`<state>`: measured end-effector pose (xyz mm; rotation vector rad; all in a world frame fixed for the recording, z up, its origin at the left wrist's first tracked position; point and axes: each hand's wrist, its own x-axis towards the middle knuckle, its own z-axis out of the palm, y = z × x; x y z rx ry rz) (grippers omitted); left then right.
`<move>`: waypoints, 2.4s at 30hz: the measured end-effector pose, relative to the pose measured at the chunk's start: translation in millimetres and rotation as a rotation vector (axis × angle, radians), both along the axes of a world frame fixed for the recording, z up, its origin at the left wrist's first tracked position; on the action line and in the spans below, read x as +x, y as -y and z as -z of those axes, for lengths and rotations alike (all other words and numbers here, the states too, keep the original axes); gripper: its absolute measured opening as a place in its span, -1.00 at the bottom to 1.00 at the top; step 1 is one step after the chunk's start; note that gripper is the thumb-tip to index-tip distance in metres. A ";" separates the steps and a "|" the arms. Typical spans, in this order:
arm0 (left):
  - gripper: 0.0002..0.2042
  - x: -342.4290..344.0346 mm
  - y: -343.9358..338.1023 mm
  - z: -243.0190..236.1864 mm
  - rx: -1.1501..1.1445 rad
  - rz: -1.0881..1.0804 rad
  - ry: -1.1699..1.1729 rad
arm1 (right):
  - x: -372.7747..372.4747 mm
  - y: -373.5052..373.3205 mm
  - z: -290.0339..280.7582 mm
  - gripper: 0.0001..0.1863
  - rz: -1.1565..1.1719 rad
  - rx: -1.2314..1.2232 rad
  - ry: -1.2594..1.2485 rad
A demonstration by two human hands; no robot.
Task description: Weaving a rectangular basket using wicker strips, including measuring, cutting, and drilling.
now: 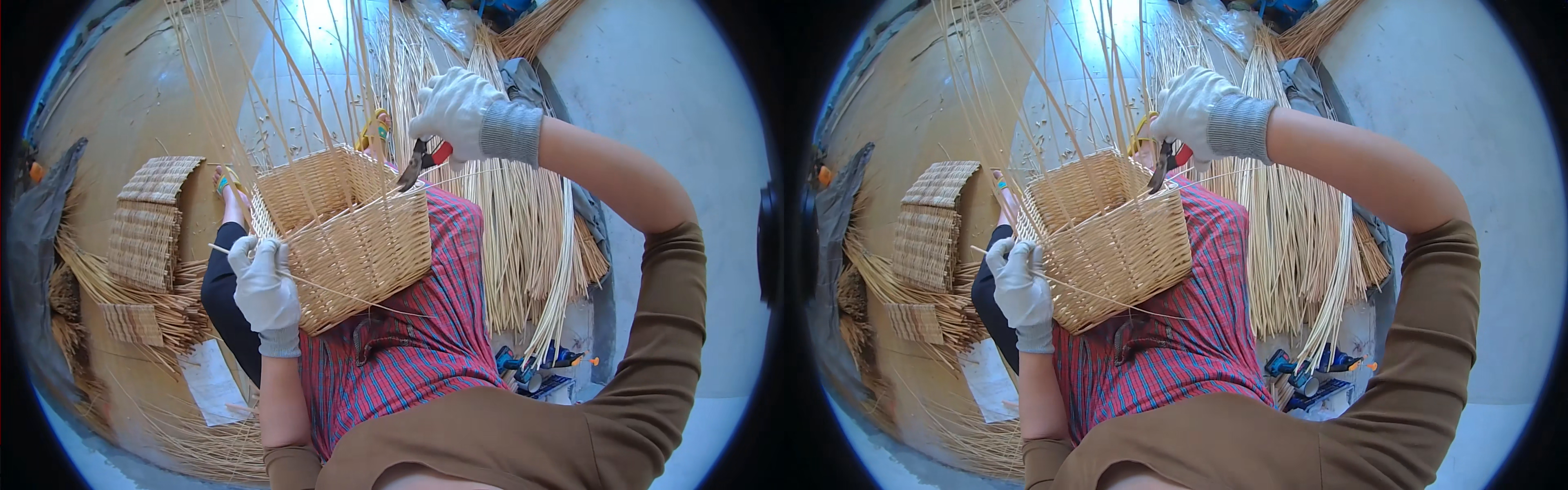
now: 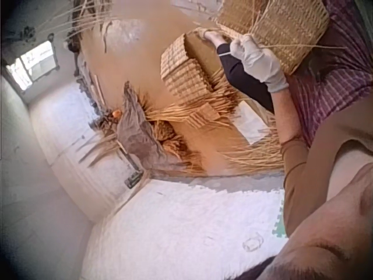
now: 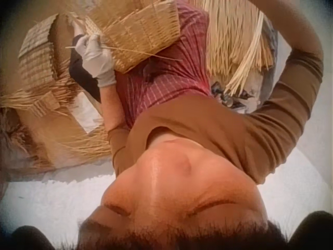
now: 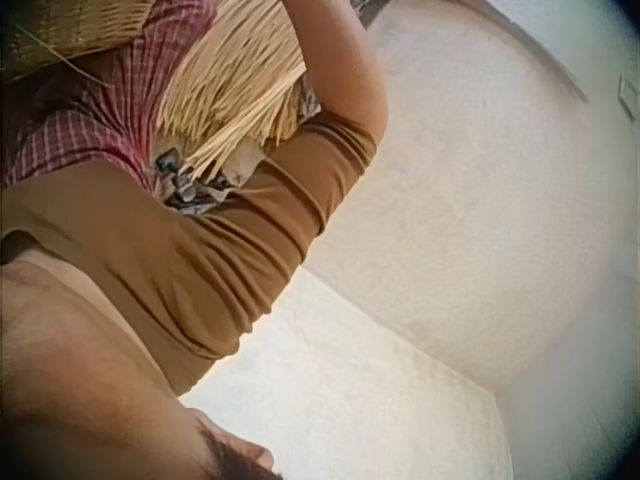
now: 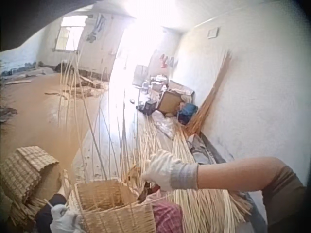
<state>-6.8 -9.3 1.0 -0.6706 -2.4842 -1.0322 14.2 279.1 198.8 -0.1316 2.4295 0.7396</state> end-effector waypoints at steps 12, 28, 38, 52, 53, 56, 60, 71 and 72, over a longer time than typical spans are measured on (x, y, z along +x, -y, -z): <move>-0.23 83.6 -39.0 -48.9 -0.374 1.117 0.793 | 16.0 -29.4 47.0 -0.65 -0.275 -0.142 -0.223; -0.91 22.7 -143.8 -14.4 -0.177 0.370 0.103 | 49.7 -77.1 27.8 -0.48 -0.188 -0.131 -0.340; -0.82 25.3 -149.2 -9.7 -0.078 0.401 0.101 | 48.2 -81.7 53.8 -0.72 -0.268 -0.018 -0.429; -0.48 37.6 -136.3 -10.3 -0.502 0.363 0.055 | 189.6 -175.8 198.5 -0.18 1.081 -0.650 -0.637; -0.47 43.0 -145.2 -16.2 -0.536 0.385 0.122 | 244.5 -215.8 279.3 -0.11 1.104 -0.809 -0.816; -0.47 59.2 -121.7 -8.5 -0.246 0.437 -0.079 | 291.7 -199.0 364.5 0.20 1.504 -0.747 -0.808; -0.57 98.9 -91.6 6.6 0.104 0.681 0.523 | 278.2 -140.8 347.8 -0.40 1.388 -1.217 -1.221; -0.12 167.1 -80.4 46.0 0.464 0.726 1.212 | 227.8 69.7 201.0 -0.61 0.707 -1.491 -0.069; -0.13 169.5 -72.8 53.9 0.398 0.785 1.183 | 234.3 78.2 205.7 -0.60 0.732 -1.468 -0.056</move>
